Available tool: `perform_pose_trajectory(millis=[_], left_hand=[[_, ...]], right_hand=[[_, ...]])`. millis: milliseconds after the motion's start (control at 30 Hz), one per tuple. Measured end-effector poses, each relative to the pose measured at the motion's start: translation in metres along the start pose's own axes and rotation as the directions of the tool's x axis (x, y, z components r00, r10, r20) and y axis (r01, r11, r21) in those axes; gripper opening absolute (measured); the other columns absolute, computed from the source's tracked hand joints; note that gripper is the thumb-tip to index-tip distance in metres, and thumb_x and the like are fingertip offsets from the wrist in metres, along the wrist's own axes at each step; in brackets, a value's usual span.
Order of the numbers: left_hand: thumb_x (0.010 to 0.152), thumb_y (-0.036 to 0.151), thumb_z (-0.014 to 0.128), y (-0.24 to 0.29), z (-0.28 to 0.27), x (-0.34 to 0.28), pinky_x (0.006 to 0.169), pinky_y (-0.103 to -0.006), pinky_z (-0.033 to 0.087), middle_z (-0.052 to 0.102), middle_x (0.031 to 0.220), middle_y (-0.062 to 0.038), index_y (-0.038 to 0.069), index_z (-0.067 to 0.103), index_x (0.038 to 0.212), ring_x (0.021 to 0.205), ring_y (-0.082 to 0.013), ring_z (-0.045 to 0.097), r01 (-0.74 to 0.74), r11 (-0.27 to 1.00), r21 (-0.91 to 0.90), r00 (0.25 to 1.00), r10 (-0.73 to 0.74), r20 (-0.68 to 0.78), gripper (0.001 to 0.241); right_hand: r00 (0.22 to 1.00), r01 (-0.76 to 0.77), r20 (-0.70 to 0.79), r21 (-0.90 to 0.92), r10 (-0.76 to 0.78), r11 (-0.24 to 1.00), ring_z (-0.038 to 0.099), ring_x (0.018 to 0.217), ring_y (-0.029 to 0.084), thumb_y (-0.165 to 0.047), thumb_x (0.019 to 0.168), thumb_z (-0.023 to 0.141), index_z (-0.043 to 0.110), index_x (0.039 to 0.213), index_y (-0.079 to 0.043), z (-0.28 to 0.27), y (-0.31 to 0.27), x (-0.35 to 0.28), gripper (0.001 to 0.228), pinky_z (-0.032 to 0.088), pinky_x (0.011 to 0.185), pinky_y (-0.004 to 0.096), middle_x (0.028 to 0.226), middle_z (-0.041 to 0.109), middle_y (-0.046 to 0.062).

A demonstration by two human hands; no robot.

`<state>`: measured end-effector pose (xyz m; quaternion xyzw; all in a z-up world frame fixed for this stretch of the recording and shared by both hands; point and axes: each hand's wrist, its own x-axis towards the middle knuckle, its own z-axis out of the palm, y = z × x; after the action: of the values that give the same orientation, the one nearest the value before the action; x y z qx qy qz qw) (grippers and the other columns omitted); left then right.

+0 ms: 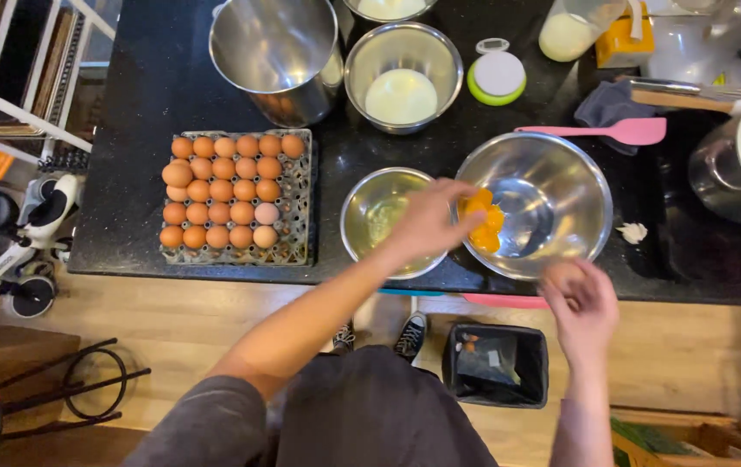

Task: Cracking eggs into a bowl and whisking ingredients in a bakery kitchen

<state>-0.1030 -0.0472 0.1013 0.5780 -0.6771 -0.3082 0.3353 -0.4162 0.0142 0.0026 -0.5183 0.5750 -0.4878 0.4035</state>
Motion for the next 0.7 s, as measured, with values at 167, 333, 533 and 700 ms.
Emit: perform_pose_trajectory(millis=[167, 333, 533, 700], left_hand=[[0.083, 0.055, 0.068, -0.148, -0.074, 0.003, 0.080, -0.0492, 0.035, 0.071, 0.119, -0.001, 0.026, 0.073, 0.115, 0.109, -0.0308, 0.059, 0.145, 0.904, 0.403, 0.977, -0.065, -0.204, 0.043], [0.064, 0.023, 0.076, -0.224, -0.146, 0.012, 0.074, -0.0448, 0.052, 0.067, 0.103, -0.013, 0.009, 0.062, 0.104, 0.098, -0.0350, 0.057, 0.204, 0.385, 0.900, 0.978, -0.029, -0.209, 0.045], [0.065, 0.024, 0.081, -0.263, -0.176, 0.017, 0.095, -0.0510, 0.040, 0.071, 0.111, -0.004, 0.018, 0.069, 0.113, 0.108, -0.0293, 0.061, 0.067, 0.514, 0.855, 0.997, -0.007, -0.074, 0.050], [0.066, 0.028, 0.088, -0.188, -0.157, -0.018, 0.099, -0.0467, 0.038, 0.069, 0.103, -0.007, 0.015, 0.069, 0.108, 0.105, -0.0288, 0.063, 0.168, 0.721, 0.672, 0.972, -0.007, -0.236, 0.048]], right_hand=[[0.949, -0.316, -0.090, -0.208, 0.303, 0.926, 0.064, 0.100, 0.020, 0.000, 0.088, 0.070, 0.060, 0.143, -0.011, -0.039, -0.001, -0.063, 0.058, 0.049, 0.085, 0.029, 0.108, 0.069, 0.013], [0.768, -0.623, -0.194, -0.446, 0.610, 0.642, 0.056, 0.130, 0.034, -0.029, 0.082, 0.071, 0.031, 0.162, -0.018, -0.060, 0.039, -0.086, 0.090, 0.041, 0.109, 0.041, 0.150, 0.051, 0.021], [0.897, -0.441, -0.235, -0.408, 0.375, 0.799, 0.069, 0.110, 0.034, -0.007, 0.086, 0.070, 0.060, 0.141, -0.008, -0.060, 0.040, -0.078, 0.056, 0.055, 0.093, 0.048, 0.122, 0.071, 0.021], [0.967, -0.244, -0.169, -0.386, 0.192, 0.890, 0.073, 0.088, 0.026, -0.003, 0.090, 0.069, 0.072, 0.122, -0.012, 0.012, -0.028, -0.067, 0.033, 0.059, 0.073, 0.034, 0.099, 0.077, 0.011]])
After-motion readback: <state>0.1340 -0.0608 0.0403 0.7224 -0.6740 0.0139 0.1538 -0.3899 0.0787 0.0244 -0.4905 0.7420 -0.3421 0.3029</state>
